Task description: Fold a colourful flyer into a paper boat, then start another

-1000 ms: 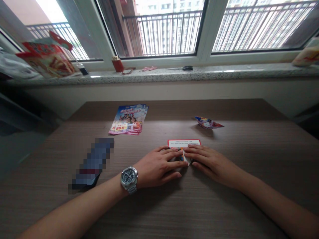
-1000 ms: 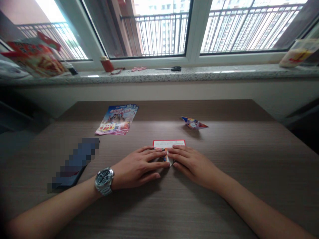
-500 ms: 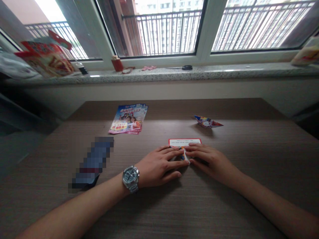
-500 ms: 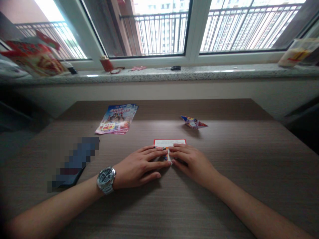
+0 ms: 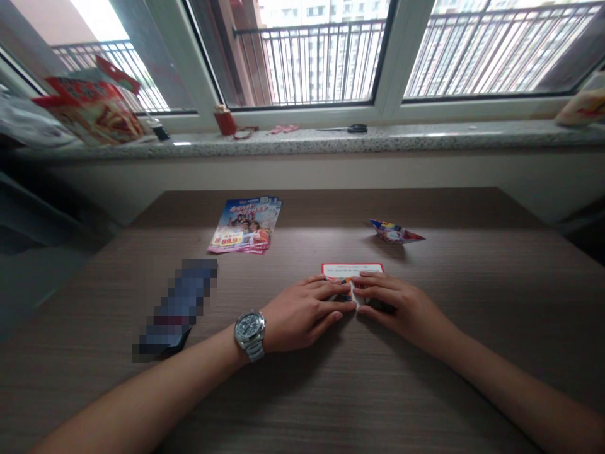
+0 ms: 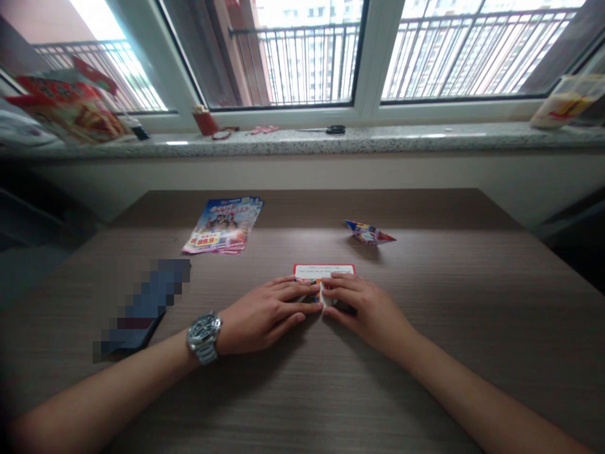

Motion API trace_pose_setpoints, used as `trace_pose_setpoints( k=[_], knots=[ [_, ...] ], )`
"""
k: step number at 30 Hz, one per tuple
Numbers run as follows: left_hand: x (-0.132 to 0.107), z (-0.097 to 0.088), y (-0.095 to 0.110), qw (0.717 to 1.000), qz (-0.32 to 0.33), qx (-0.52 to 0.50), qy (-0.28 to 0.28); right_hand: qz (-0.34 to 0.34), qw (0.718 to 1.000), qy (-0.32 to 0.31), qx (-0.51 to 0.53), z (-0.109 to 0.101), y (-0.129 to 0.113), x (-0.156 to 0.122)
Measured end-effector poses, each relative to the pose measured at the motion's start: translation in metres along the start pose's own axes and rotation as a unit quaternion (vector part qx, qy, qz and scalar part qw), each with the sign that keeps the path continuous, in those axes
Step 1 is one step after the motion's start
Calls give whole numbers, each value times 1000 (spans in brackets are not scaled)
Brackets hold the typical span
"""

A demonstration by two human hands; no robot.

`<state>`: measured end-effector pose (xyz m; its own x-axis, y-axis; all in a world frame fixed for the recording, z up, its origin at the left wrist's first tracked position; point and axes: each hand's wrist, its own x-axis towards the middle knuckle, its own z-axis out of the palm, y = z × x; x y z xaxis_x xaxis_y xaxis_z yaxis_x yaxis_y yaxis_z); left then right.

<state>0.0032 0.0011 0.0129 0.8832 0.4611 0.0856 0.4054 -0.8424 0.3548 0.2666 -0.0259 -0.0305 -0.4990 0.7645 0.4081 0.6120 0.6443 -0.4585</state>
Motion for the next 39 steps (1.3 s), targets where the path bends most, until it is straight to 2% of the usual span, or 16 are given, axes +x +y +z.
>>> trace_pose_setpoints(
  k=[19,27,31,39],
  knots=[
    [2,1,-7,999,20,-33,9,0,1000,13,-21,2,-1,0],
    [2,3,-15,999,37,-5,5,6,1000,4,-24,3,2,-3],
    [0,0,-14,999,16,38,32,8,1000,7,-26,4,2,-3],
    [-3,-4,-24,1000,-8,12,25,10,999,0,-34,1,0,-1]
  ],
)
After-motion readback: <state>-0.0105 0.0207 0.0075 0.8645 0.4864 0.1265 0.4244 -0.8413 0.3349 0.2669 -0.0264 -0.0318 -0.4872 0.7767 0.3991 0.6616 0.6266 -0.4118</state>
